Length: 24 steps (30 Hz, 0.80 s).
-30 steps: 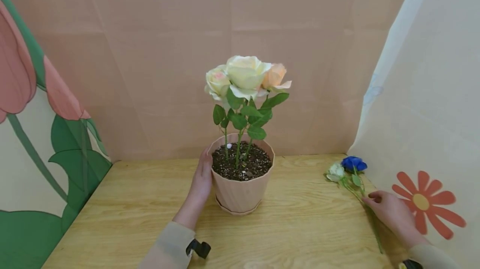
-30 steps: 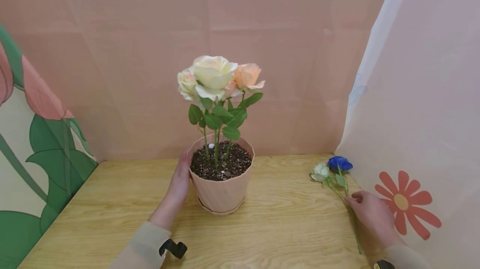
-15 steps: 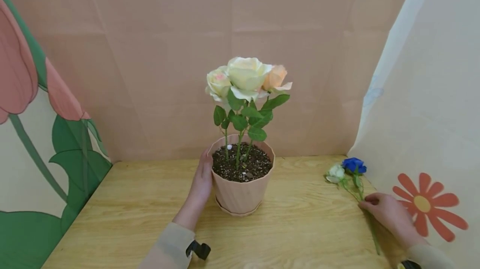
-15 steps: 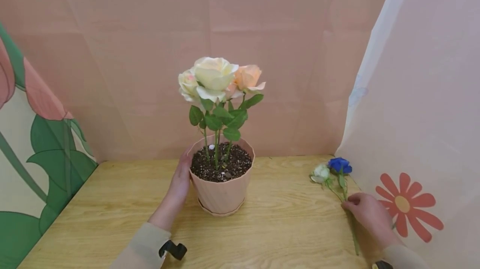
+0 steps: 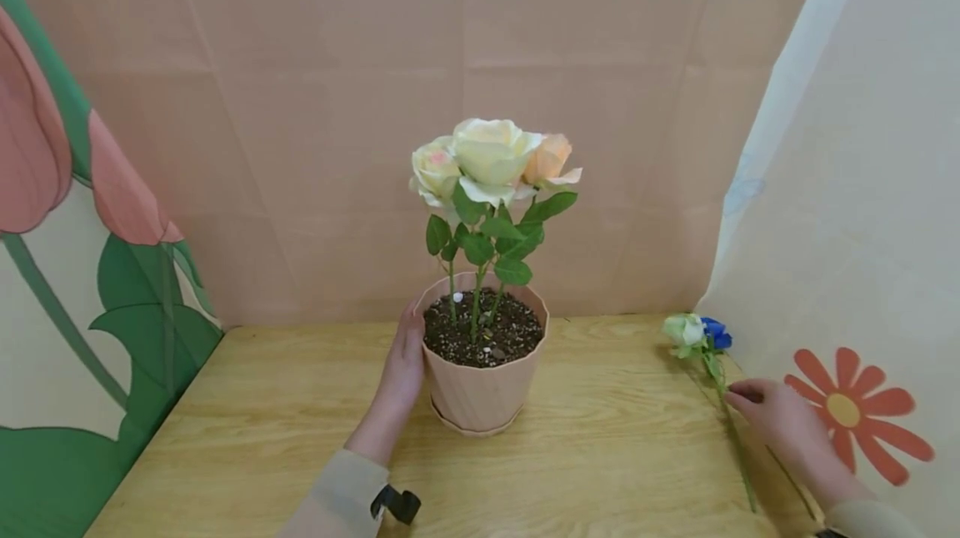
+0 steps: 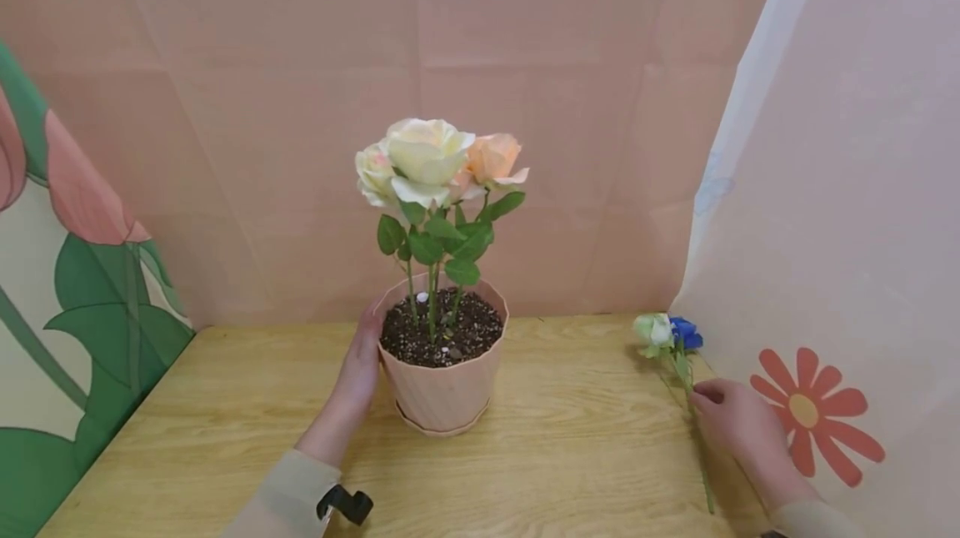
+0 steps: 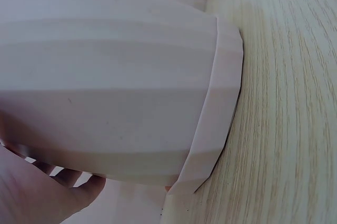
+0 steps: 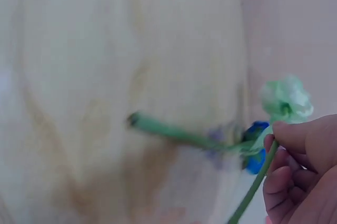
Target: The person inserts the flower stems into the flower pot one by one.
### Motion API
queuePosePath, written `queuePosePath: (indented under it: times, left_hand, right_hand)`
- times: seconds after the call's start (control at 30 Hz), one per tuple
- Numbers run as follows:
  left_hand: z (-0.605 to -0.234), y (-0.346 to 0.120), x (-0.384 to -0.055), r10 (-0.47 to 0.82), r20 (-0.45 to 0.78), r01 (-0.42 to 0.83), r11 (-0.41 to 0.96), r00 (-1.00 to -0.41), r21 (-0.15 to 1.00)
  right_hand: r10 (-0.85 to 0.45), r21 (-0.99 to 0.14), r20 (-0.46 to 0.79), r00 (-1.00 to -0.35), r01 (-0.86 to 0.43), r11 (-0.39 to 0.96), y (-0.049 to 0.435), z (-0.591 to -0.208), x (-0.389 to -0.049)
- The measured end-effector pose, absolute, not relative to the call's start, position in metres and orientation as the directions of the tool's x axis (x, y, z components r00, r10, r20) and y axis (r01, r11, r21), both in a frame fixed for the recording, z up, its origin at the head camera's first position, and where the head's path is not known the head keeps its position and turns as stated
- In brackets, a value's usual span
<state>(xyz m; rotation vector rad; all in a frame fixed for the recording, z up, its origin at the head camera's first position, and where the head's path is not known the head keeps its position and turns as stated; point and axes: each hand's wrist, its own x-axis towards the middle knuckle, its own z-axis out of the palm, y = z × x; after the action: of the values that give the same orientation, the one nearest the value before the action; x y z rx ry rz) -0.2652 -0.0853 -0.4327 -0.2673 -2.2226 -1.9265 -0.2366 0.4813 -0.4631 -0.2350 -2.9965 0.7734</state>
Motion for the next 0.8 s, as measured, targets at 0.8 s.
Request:
queuePosePath:
  times: [0.8]
  left_hand:
    - [-0.437, -0.086, -0.265, -0.011, 0.300, 0.292, 0.190, -0.954, 0.937]
  right_hand:
    - [0.090, -0.691, 0.439, -0.894, -0.272, 0.670, 0.337, -0.320, -0.201]
